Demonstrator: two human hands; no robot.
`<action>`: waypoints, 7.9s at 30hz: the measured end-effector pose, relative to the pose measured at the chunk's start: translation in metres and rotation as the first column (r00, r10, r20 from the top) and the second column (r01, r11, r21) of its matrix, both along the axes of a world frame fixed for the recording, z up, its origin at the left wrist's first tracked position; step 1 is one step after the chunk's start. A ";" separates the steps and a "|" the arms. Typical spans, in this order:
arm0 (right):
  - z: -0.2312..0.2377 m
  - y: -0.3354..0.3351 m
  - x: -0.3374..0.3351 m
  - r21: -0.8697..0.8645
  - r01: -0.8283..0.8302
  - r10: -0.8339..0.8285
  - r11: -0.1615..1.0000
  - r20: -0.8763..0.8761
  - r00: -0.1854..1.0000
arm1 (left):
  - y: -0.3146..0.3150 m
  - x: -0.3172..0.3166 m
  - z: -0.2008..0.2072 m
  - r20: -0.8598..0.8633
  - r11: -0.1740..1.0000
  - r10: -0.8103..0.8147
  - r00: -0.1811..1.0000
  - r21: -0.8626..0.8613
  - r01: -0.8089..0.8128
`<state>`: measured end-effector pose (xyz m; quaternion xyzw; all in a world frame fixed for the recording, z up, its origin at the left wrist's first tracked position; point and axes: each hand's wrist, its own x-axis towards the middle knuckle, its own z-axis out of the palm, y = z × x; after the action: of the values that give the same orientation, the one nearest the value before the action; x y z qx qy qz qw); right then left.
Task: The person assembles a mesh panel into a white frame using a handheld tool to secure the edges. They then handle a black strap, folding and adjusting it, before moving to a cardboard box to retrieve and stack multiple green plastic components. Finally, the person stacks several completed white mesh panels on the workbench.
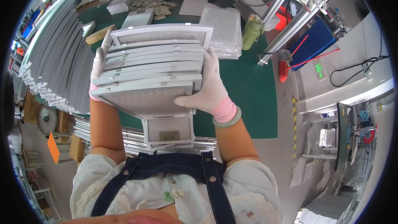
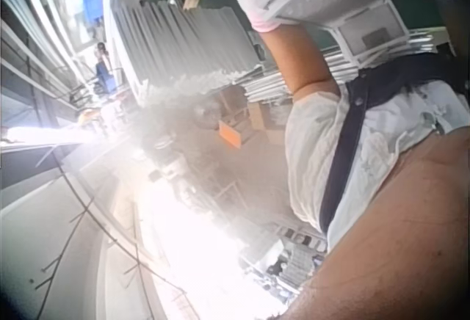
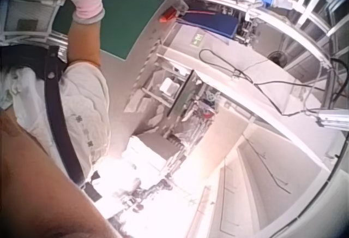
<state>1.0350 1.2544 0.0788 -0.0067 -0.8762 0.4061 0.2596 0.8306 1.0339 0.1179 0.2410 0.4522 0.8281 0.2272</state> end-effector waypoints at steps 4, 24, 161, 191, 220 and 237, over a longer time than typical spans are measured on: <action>-0.001 0.008 0.000 -0.269 -0.055 0.069 0.962 0.044 0.997 | -0.002 0.003 0.021 -0.028 0.980 0.030 0.999 -0.198 -0.035; -0.035 -0.004 0.011 -0.466 -0.242 0.263 0.851 -0.021 0.965 | -0.016 -0.008 -0.009 -0.273 0.993 -0.014 0.962 -0.116 -0.018; -0.142 0.111 0.325 -0.778 0.176 -0.532 0.603 -0.227 0.816 | 0.217 0.253 -0.158 -0.302 0.870 -0.465 0.832 0.019 0.493; -0.204 0.277 0.372 -0.732 0.134 -0.377 0.668 -0.178 0.909 | 0.280 0.310 -0.170 -0.157 0.922 -0.382 0.911 0.000 0.386; -0.172 0.285 0.369 -0.999 0.052 0.157 -0.003 0.051 0.986 | 0.261 0.260 -0.192 -0.718 0.778 -0.627 0.302 -0.593 0.207; -0.201 0.278 0.340 -0.700 0.313 -0.316 0.642 0.130 0.940 | 0.319 0.268 -0.178 0.111 0.819 -0.538 0.835 -0.162 0.550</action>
<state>1.3748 1.5320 -0.1226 -0.2574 -0.6354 0.6610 0.3051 1.0984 1.3529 -0.0601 0.3125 0.4334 0.6894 0.4892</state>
